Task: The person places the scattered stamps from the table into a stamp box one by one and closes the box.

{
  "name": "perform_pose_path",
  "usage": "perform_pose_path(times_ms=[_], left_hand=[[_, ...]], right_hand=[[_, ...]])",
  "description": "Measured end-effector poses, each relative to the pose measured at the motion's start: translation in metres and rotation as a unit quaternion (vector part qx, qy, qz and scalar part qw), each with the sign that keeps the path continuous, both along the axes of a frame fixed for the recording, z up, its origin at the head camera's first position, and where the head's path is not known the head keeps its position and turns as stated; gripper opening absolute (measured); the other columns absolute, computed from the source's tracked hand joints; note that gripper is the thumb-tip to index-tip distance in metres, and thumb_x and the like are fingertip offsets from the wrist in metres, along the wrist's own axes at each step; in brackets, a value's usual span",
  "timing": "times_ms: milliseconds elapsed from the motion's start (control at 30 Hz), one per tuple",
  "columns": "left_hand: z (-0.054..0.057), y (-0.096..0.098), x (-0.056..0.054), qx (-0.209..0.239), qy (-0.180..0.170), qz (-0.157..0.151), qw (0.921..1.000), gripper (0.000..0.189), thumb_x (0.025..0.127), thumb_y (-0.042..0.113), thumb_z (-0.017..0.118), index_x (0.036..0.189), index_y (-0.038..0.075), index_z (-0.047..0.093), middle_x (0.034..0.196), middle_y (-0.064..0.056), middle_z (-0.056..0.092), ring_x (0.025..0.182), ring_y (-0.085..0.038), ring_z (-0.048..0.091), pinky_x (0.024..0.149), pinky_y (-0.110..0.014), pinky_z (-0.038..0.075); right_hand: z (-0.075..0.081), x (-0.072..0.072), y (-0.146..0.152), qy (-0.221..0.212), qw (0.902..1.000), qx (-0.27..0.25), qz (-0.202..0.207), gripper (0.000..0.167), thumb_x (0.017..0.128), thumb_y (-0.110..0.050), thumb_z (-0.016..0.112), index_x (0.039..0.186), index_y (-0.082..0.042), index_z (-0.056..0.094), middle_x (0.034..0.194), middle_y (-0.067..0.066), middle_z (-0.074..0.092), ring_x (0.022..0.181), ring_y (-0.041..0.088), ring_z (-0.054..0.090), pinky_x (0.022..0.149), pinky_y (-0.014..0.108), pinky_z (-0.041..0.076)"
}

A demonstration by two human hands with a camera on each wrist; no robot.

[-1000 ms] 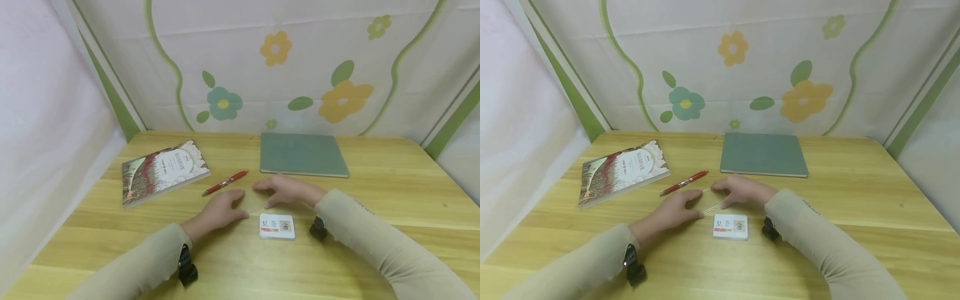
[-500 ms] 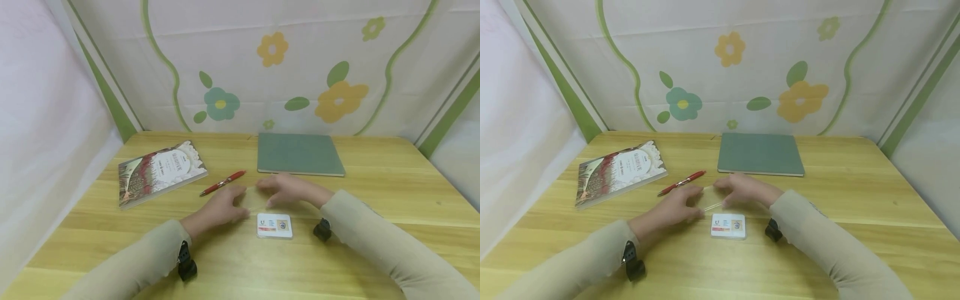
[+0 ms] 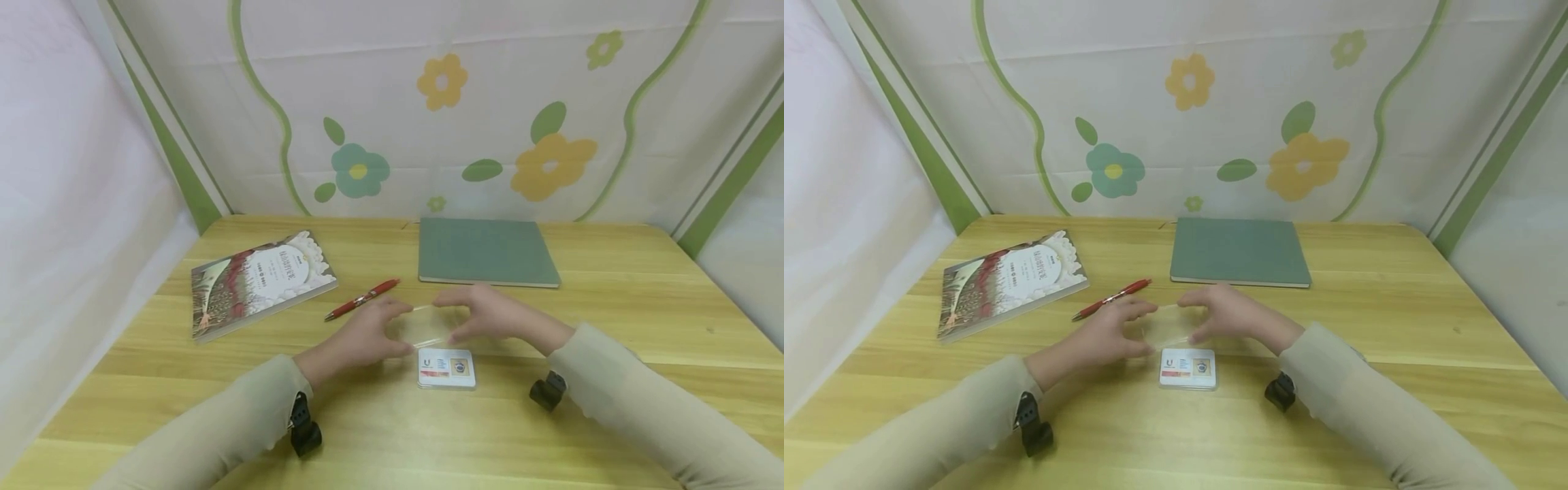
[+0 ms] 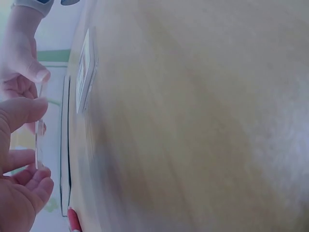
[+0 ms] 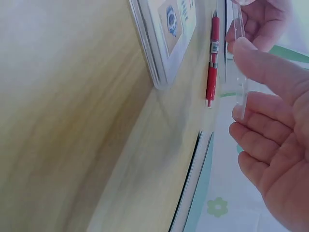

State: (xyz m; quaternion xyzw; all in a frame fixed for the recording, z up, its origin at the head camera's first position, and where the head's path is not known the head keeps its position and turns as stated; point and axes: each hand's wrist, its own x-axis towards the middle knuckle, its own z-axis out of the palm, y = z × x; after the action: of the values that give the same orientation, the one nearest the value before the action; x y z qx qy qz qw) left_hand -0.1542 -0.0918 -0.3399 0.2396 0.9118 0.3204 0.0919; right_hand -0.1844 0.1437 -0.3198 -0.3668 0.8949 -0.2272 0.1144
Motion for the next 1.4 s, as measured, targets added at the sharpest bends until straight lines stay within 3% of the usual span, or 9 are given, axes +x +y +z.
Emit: perform_pose_path(times_ms=[233, 500, 733, 1033, 1400], left_hand=[[0.003, 0.003, 0.006, 0.016, -0.007, -0.019, 0.9997, 0.064, 0.074, 0.028, 0.076, 0.132, 0.011, 0.052, 0.134, -0.005, 0.047, 0.123, -0.021, 0.043, 0.102, -0.041, 0.036], [0.003, 0.007, 0.01, 0.027, 0.023, -0.067, 0.9971, 0.063, 0.075, 0.024, 0.075, 0.131, 0.008, 0.052, 0.131, -0.006, 0.048, 0.119, -0.021, 0.046, 0.099, -0.04, 0.039], [0.002, 0.013, 0.017, -0.003, 0.02, -0.09, 0.9958, 0.061, 0.076, 0.025, 0.074, 0.131, 0.008, 0.053, 0.129, -0.005, 0.049, 0.115, -0.019, 0.047, 0.098, -0.039, 0.04], [-0.007, 0.018, 0.023, -0.011, -0.011, -0.102, 0.9946, 0.063, 0.075, 0.023, 0.075, 0.131, 0.008, 0.053, 0.127, -0.001, 0.05, 0.11, -0.014, 0.048, 0.097, -0.031, 0.04], [-0.013, 0.021, 0.024, -0.045, -0.025, -0.107, 0.9929, 0.062, 0.075, 0.024, 0.075, 0.131, 0.009, 0.052, 0.126, -0.001, 0.05, 0.11, -0.011, 0.048, 0.098, -0.028, 0.039]], right_hand=[[0.0, 0.014, 0.009, -0.013, 0.9986, -0.024, -0.046, 0.063, 0.069, -0.027, 0.08, 0.124, -0.008, 0.058, 0.128, 0.009, 0.056, 0.12, 0.03, 0.049, 0.097, 0.049, 0.039], [-0.002, 0.034, 0.015, -0.011, 0.9945, -0.042, -0.095, 0.064, 0.064, -0.029, 0.083, 0.12, -0.008, 0.061, 0.123, 0.006, 0.06, 0.116, 0.029, 0.052, 0.095, 0.049, 0.041], [-0.006, 0.052, 0.017, -0.016, 0.99, -0.042, -0.134, 0.061, 0.063, -0.029, 0.083, 0.117, -0.009, 0.062, 0.12, 0.006, 0.062, 0.115, 0.032, 0.053, 0.093, 0.051, 0.041], [-0.017, 0.066, 0.017, -0.05, 0.9848, -0.043, -0.161, 0.063, 0.06, -0.027, 0.083, 0.117, -0.01, 0.062, 0.119, 0.008, 0.062, 0.112, 0.03, 0.055, 0.094, 0.052, 0.04], [-0.027, 0.065, 0.017, -0.056, 0.9873, -0.049, -0.141, 0.06, 0.061, -0.032, 0.084, 0.113, -0.01, 0.064, 0.112, 0.004, 0.065, 0.102, 0.022, 0.058, 0.089, 0.045, 0.045]])
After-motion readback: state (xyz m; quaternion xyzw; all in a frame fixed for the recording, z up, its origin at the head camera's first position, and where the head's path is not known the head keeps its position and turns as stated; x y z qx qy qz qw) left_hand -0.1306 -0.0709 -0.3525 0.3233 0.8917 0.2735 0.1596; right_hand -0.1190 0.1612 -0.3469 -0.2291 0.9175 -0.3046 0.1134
